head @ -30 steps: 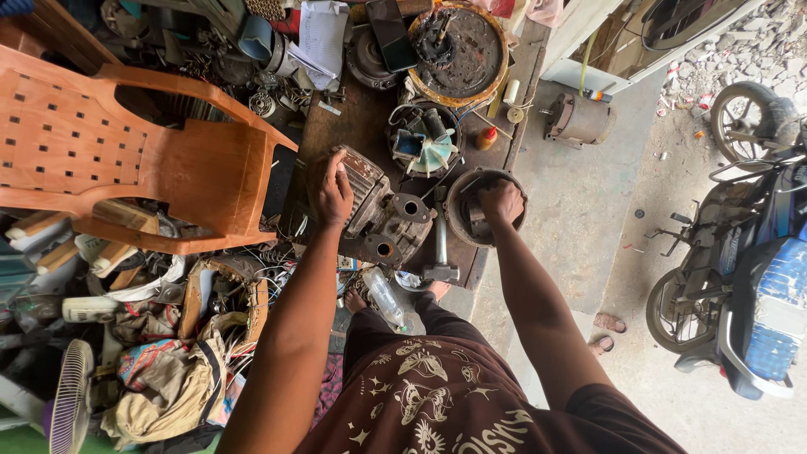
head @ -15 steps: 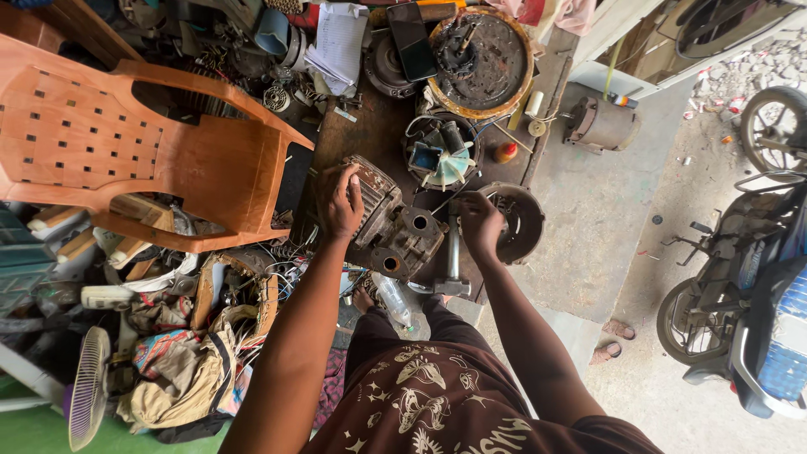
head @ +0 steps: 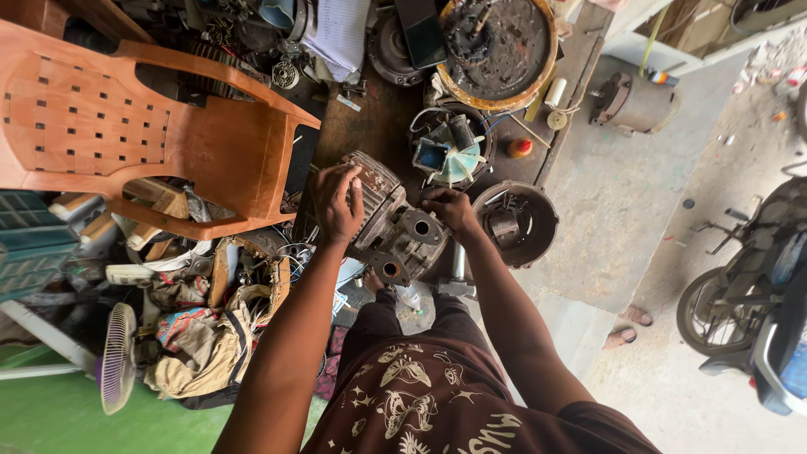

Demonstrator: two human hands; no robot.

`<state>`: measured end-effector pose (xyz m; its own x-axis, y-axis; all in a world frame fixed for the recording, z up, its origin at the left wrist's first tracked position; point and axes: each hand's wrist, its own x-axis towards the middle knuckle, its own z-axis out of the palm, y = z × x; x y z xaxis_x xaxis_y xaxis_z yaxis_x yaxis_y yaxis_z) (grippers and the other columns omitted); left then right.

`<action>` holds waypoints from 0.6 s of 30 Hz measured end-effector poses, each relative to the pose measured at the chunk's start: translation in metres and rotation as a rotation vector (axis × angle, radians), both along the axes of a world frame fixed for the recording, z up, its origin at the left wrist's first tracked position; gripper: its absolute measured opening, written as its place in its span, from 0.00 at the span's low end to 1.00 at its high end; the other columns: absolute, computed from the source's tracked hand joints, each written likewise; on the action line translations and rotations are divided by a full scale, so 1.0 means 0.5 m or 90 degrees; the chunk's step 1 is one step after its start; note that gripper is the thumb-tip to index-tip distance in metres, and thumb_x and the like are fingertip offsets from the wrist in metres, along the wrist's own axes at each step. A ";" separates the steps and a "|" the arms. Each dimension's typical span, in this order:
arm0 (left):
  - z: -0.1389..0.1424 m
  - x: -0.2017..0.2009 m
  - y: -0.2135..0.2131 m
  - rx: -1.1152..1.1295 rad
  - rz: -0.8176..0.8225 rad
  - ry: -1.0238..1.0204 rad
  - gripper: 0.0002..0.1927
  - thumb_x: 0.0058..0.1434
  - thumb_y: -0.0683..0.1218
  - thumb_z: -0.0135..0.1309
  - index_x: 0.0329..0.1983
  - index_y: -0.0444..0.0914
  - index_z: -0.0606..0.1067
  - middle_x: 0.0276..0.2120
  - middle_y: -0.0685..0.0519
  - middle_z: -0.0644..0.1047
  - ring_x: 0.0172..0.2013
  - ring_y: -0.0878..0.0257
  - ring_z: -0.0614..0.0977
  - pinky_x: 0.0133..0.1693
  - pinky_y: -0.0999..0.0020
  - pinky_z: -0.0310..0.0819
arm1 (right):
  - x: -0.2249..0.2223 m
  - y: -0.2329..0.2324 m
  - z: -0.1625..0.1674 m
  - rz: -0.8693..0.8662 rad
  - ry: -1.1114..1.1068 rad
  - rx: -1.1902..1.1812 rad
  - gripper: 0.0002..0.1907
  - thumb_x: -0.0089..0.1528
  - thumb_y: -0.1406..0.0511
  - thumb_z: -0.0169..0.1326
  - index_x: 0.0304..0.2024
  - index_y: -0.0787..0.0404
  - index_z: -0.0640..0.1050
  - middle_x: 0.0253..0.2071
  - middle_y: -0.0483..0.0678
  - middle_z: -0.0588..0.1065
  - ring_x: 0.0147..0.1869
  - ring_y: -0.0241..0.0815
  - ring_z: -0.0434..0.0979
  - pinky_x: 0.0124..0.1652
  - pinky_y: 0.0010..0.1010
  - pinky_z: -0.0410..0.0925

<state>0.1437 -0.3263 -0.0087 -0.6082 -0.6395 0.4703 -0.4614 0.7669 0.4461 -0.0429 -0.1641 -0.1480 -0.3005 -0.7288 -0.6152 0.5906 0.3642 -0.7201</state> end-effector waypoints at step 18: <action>0.008 0.000 0.000 0.001 -0.005 -0.042 0.10 0.72 0.46 0.50 0.44 0.38 0.81 0.48 0.53 0.80 0.53 0.54 0.77 0.58 0.57 0.69 | 0.002 -0.103 -0.017 0.298 0.327 -0.021 0.16 0.62 0.64 0.61 0.53 0.54 0.82 0.45 0.48 0.84 0.43 0.37 0.85 0.44 0.30 0.76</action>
